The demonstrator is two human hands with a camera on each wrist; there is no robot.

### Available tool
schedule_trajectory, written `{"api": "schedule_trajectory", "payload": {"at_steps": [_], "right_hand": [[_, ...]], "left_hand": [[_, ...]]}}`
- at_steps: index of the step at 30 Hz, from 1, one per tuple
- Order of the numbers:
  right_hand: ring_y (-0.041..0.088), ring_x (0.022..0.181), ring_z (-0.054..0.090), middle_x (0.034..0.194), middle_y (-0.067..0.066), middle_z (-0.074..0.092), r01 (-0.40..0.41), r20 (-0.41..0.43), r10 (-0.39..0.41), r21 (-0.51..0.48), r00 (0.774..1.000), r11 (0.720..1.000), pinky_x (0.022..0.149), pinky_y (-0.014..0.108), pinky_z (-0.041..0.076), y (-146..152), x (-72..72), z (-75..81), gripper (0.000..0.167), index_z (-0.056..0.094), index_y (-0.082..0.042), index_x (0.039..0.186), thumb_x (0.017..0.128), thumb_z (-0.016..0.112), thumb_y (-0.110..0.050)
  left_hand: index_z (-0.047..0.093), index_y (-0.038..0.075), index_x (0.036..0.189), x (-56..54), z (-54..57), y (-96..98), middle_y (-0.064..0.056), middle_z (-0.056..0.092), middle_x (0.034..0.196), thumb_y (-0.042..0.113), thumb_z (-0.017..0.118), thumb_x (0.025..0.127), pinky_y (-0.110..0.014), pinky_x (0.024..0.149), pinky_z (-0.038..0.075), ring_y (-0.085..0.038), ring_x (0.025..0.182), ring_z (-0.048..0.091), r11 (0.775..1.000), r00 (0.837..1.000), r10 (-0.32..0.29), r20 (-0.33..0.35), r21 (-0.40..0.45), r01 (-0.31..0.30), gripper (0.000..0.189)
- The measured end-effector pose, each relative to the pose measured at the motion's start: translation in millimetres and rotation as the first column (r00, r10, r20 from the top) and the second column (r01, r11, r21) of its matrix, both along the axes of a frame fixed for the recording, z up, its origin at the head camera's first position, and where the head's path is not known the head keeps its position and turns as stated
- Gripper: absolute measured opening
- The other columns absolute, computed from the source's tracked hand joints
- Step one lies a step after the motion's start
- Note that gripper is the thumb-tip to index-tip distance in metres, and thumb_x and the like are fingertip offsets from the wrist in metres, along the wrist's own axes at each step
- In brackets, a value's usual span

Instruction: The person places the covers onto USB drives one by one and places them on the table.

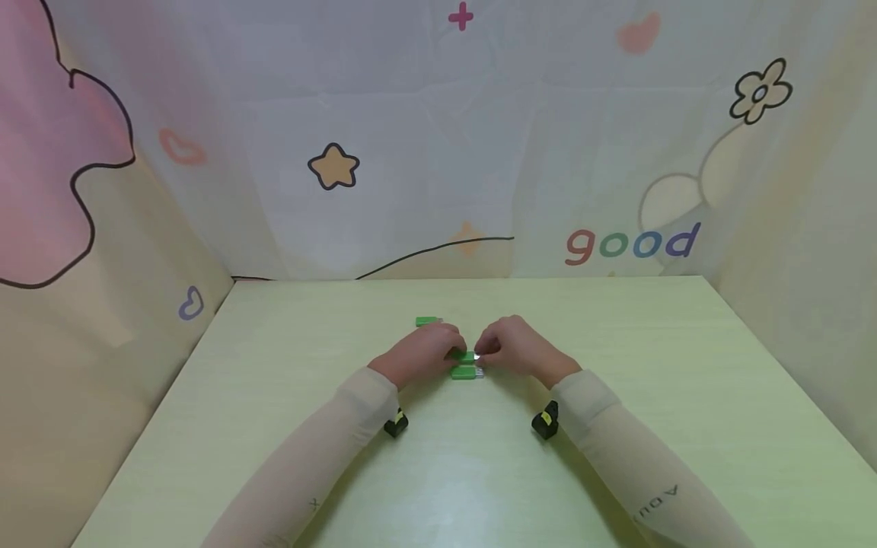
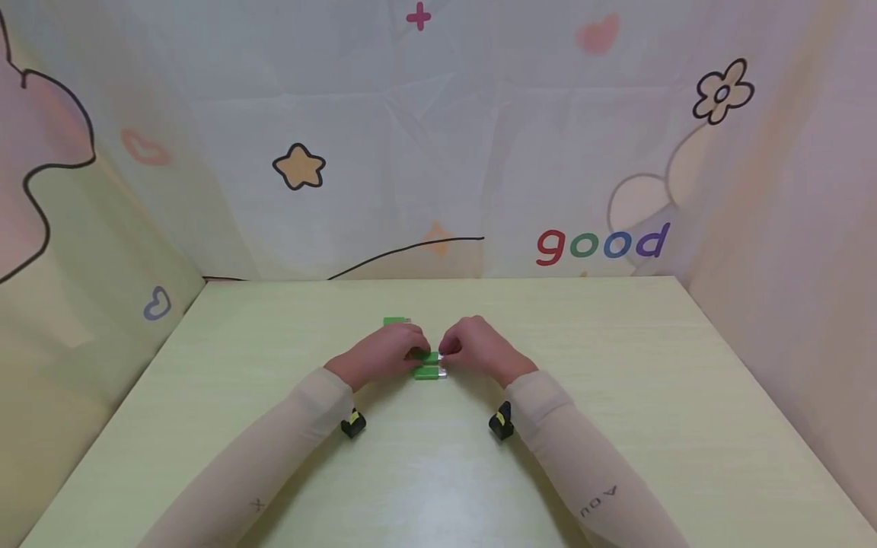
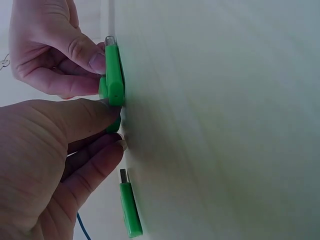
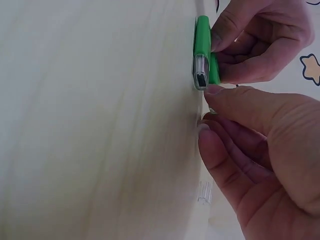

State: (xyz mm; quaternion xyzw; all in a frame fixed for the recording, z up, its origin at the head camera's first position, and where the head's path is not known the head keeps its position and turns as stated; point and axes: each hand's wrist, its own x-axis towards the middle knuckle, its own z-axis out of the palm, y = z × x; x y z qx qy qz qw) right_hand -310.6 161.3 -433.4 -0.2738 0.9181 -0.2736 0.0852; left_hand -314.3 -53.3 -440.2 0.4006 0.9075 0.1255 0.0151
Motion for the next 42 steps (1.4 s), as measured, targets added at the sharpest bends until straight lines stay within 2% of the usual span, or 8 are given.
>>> {"api": "schedule_trajectory", "payload": {"at_steps": [7, 16, 23, 31, 36, 39, 42], "right_hand": [[0.008, 0.080, 0.068, 0.090, -0.001, 0.078, -0.018, -0.031, 0.019, 0.014, 0.999, 1.000, 0.076, 0.026, 0.058, -1.4, -1.0, 1.9, 0.008, 0.082, -0.009, 0.093, 0.086, 0.082, -0.008], [0.010, 0.084, 0.069, 0.095, 0.003, 0.077, -0.012, -0.018, 0.013, 0.028, 1.000, 1.000, 0.079, 0.029, 0.059, -3.6, -1.7, 4.1, 0.009, 0.082, -0.007, 0.095, 0.087, 0.080, -0.007], [0.010, 0.085, 0.068, 0.096, 0.003, 0.077, -0.003, -0.015, 0.004, 0.050, 1.000, 0.999, 0.080, 0.030, 0.059, -3.8, -1.3, 5.0, 0.010, 0.082, -0.008, 0.097, 0.088, 0.080, -0.007], [0.010, 0.085, 0.067, 0.097, 0.002, 0.076, 0.008, -0.015, -0.007, 0.055, 1.000, 0.998, 0.081, 0.030, 0.059, 0.4, -2.4, 3.4, 0.012, 0.081, -0.009, 0.100, 0.088, 0.080, -0.010], [0.013, 0.088, 0.067, 0.101, 0.003, 0.077, 0.026, -0.051, -0.023, 0.061, 0.998, 0.998, 0.084, 0.033, 0.059, 8.0, -3.9, 3.7, 0.015, 0.081, -0.009, 0.104, 0.090, 0.078, -0.014], [0.014, 0.089, 0.067, 0.103, 0.003, 0.076, 0.062, -0.056, -0.060, 0.043, 0.997, 0.997, 0.085, 0.034, 0.059, 13.5, -6.4, 5.5, 0.017, 0.080, -0.010, 0.106, 0.091, 0.078, -0.016], [0.014, 0.089, 0.067, 0.102, 0.002, 0.076, 0.110, -0.042, -0.109, 0.019, 0.993, 0.994, 0.084, 0.034, 0.058, 18.6, -9.8, 8.8, 0.017, 0.080, -0.011, 0.107, 0.091, 0.078, -0.019]], "left_hand": [[0.079, 0.009, 0.098, 0.8, 1.7, 1.7, 0.001, 0.072, 0.091, 0.006, 0.072, 0.093, -0.026, 0.083, 0.051, -0.012, 0.084, 0.059, 1.000, 1.000, -0.008, -0.007, -0.011, 0.008, 0.008], [0.079, 0.011, 0.093, -1.0, 3.2, 2.5, 0.003, 0.065, 0.083, 0.005, 0.073, 0.092, -0.022, 0.074, 0.045, -0.011, 0.076, 0.052, 0.999, 1.000, -0.020, -0.007, -0.051, 0.020, 0.009], [0.078, 0.011, 0.091, -1.9, 3.9, 2.9, 0.003, 0.064, 0.083, 0.004, 0.072, 0.092, -0.022, 0.074, 0.044, -0.011, 0.076, 0.051, 0.998, 1.000, -0.015, -0.005, -0.064, 0.014, 0.009], [0.079, 0.008, 0.102, -1.5, 5.1, 3.4, -0.001, 0.073, 0.095, 0.006, 0.073, 0.093, -0.025, 0.084, 0.051, -0.013, 0.085, 0.059, 0.997, 0.999, 0.039, 0.029, -0.071, -0.037, 0.011], [0.077, 0.004, 0.110, 4.0, 9.9, -0.9, -0.006, 0.075, 0.107, 0.001, 0.069, 0.094, -0.031, 0.093, 0.054, -0.017, 0.097, 0.065, 0.997, 0.996, 0.061, 0.064, -0.041, -0.058, 0.018], [0.074, 0.003, 0.118, 5.0, 13.4, -6.6, -0.009, 0.072, 0.114, 0.003, 0.065, 0.097, -0.034, 0.095, 0.055, -0.019, 0.102, 0.065, 0.997, 0.994, 0.076, 0.078, 0.001, -0.076, 0.023], [0.071, 0.005, 0.123, 1.6, 14.2, -13.1, -0.008, 0.069, 0.119, 0.009, 0.066, 0.098, -0.035, 0.098, 0.054, -0.020, 0.106, 0.065, 0.994, 0.993, 0.106, 0.050, 0.030, -0.108, 0.027]]}}
